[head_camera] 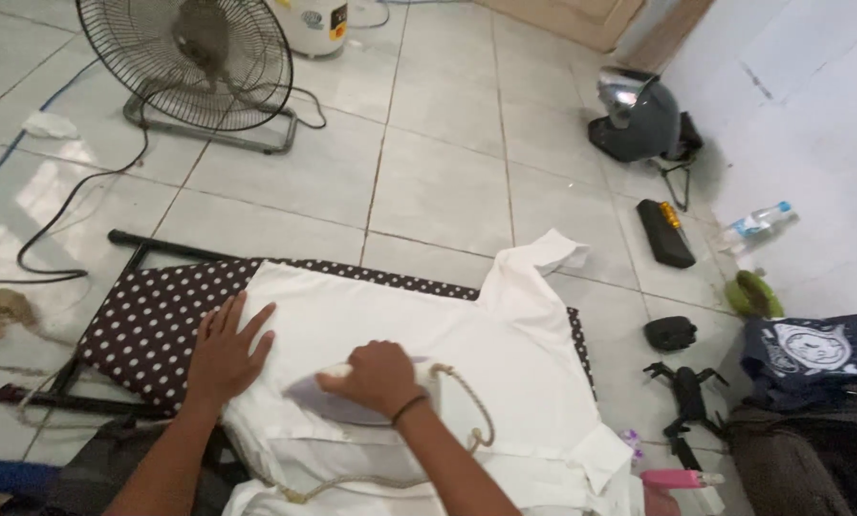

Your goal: Ironing a white long-sleeved shirt on a floor-based ironing board.

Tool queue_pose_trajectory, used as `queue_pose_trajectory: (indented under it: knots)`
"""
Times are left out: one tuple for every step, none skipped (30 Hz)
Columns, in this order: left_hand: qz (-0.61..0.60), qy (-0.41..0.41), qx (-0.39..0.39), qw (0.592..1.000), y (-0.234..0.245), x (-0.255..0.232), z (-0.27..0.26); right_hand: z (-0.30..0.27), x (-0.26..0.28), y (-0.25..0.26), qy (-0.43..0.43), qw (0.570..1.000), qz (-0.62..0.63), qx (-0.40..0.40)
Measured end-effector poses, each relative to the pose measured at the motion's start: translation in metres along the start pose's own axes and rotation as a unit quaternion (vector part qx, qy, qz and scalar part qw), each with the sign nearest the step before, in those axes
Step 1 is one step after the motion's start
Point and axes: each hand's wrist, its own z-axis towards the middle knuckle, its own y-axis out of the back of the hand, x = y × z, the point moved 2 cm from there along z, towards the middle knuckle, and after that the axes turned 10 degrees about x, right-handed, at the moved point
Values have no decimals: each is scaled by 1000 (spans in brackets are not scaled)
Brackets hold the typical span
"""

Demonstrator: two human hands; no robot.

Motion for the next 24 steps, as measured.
queue_pose_trajectory:
  knots:
    - [-1,-5,-5,1000,-1,2,0,0,0,-1,-3,1000,-4,-5]
    - [-4,-6,-6,1000,-1,2,1,-1,-1,-2,3,1000,-1,-10]
    - [-5,-9,-7,1000,-2,4,2,-1,-1,-3,9,1000,1,-16]
    - [-6,-15,-13,1000,-3,2,4,-4,-11,-3,4,1000,-1,-23]
    - [-7,-18,-18,1000,-3,3,3,-7,-18,-5,11,1000,1,-29]
    - [-9,-21,-23,999,-4,4,2,-9,-25,-7,17,999,2,-35]
    - [-9,-22,-22,999,-4,4,4,-15,-44,-7,16,999,3,-35]
    - [-14,-27,-31,999,-5,6,6,-20,-63,-8,-14,999,17,-33]
    - [-20,-29,-35,999,-7,7,2,-28,-81,-12,-41,998,32,-24]
    - [-21,-25,-30,999,-10,6,-2,-43,-102,-13,-40,998,34,-18]
    - [-13,-24,-30,999,-12,7,0,-55,-124,-8,-56,997,-2,-48]
    - [-5,-23,-30,999,-13,8,2,-66,-146,-3,-71,994,-37,-77]
    - [-4,-19,-31,999,-12,8,3,-80,-167,1,-67,994,-38,-77]
    - [5,-11,-26,1000,-11,7,5,-93,-189,5,-63,990,-113,-64]
    - [13,-4,-18,1000,-11,7,4,-108,-209,5,-59,980,-185,-48]
    - [13,-1,-16,1000,-10,5,3,-122,-233,0,-57,980,-184,-45]
    - [9,0,-17,1000,-9,5,3,-133,-259,-4,-100,976,-192,-16]
    - [5,0,-18,1000,-7,4,3,-143,-285,-8,-143,969,-200,12]
    - [4,7,-18,1000,-3,2,2,-141,-287,-5,-137,970,-202,15]
    - [-1,5,-24,1000,1,0,0,-138,-290,-2,-161,967,-196,29]
    - [-5,-2,-28,1000,5,-4,1,-141,-293,-2,-189,963,-187,43]
    - [-6,-1,-25,1000,6,-4,-2,-138,-285,-1,-189,963,-186,46]
    - [-8,-3,-31,999,8,-5,1,-131,-279,6,-181,963,-200,29]
    - [-11,-4,-36,999,9,-6,3,-125,-273,12,-172,961,-215,11]
